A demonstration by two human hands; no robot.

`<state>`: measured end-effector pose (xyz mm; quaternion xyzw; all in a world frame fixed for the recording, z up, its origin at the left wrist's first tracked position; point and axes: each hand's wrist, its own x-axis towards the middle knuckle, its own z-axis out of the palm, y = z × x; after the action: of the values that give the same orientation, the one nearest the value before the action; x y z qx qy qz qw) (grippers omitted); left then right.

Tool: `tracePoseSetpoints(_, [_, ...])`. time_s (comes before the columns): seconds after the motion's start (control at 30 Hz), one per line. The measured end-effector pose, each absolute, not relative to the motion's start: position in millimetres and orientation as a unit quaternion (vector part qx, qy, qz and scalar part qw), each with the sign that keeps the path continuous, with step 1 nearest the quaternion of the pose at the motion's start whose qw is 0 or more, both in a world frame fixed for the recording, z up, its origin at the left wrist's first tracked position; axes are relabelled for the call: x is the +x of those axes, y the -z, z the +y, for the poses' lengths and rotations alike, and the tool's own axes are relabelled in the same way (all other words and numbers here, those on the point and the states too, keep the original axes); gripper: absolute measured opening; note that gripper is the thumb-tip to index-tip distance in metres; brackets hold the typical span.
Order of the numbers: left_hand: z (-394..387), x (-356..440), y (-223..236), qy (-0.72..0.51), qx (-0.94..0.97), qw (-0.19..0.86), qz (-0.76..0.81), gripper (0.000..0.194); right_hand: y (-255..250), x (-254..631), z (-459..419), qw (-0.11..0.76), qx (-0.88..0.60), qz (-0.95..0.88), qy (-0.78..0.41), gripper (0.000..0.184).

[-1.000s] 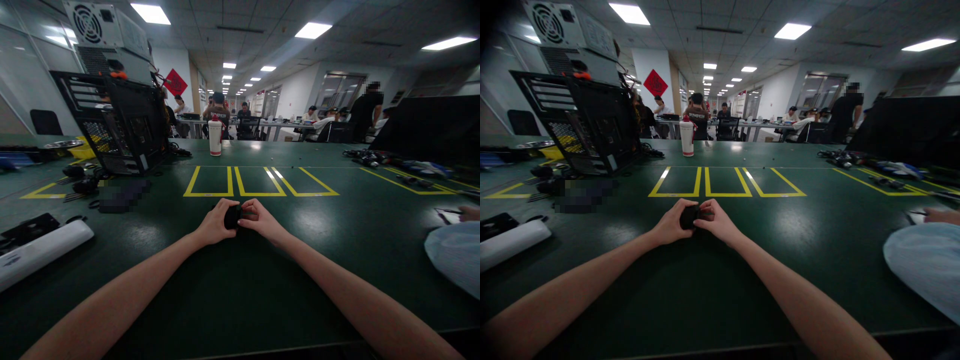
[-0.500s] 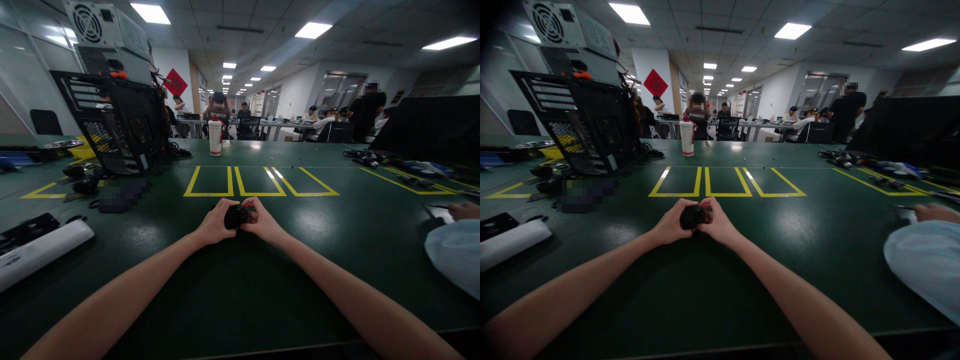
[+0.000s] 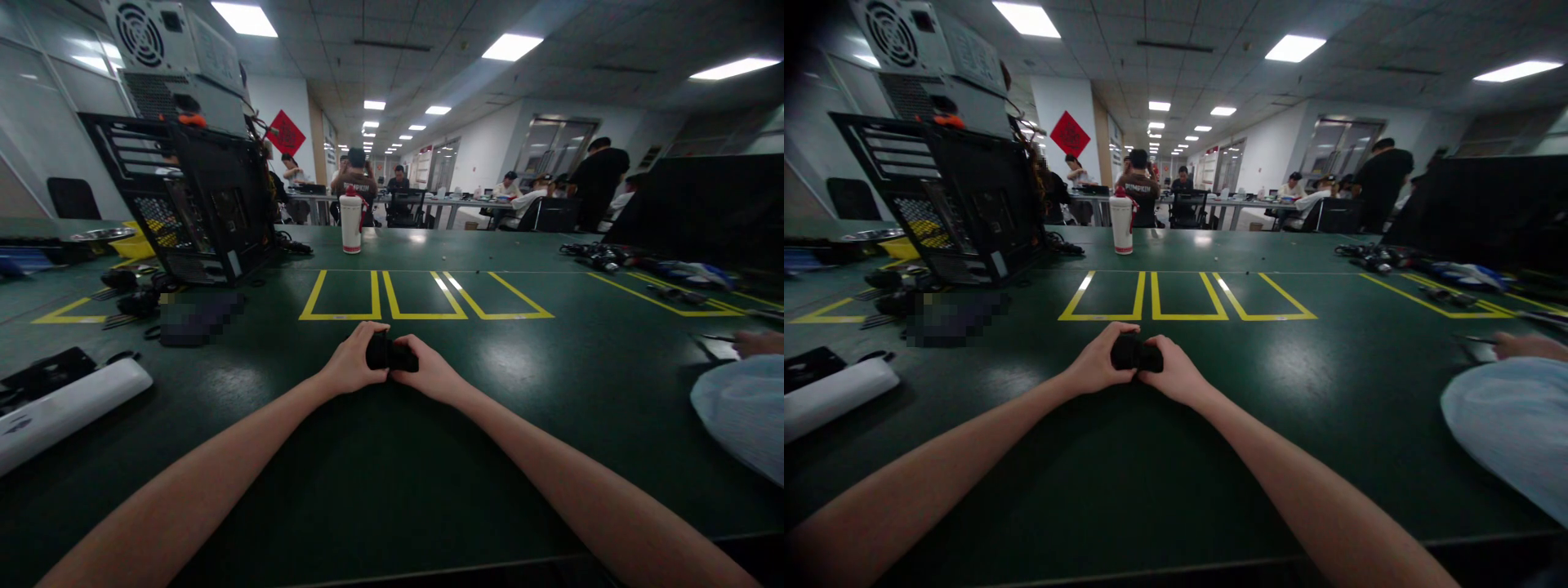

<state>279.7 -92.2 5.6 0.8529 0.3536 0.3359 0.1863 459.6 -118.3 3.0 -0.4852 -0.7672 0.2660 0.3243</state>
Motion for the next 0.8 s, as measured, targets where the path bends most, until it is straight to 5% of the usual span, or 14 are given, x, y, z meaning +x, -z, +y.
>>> tracePoseSetpoints(0.53, [-113, 263, -8, -0.263, 0.815, 0.332, 0.396, 0.068, -16, 474, -143, 0.292, -0.542, -0.764, -0.193, 0.031])
tracePoseSetpoints(0.8, [-226, 232, -10, -0.227, 0.813, 0.351, 0.407, 0.072, -30, 443, -247, 0.337, -0.49, -0.682, -0.426, 0.029])
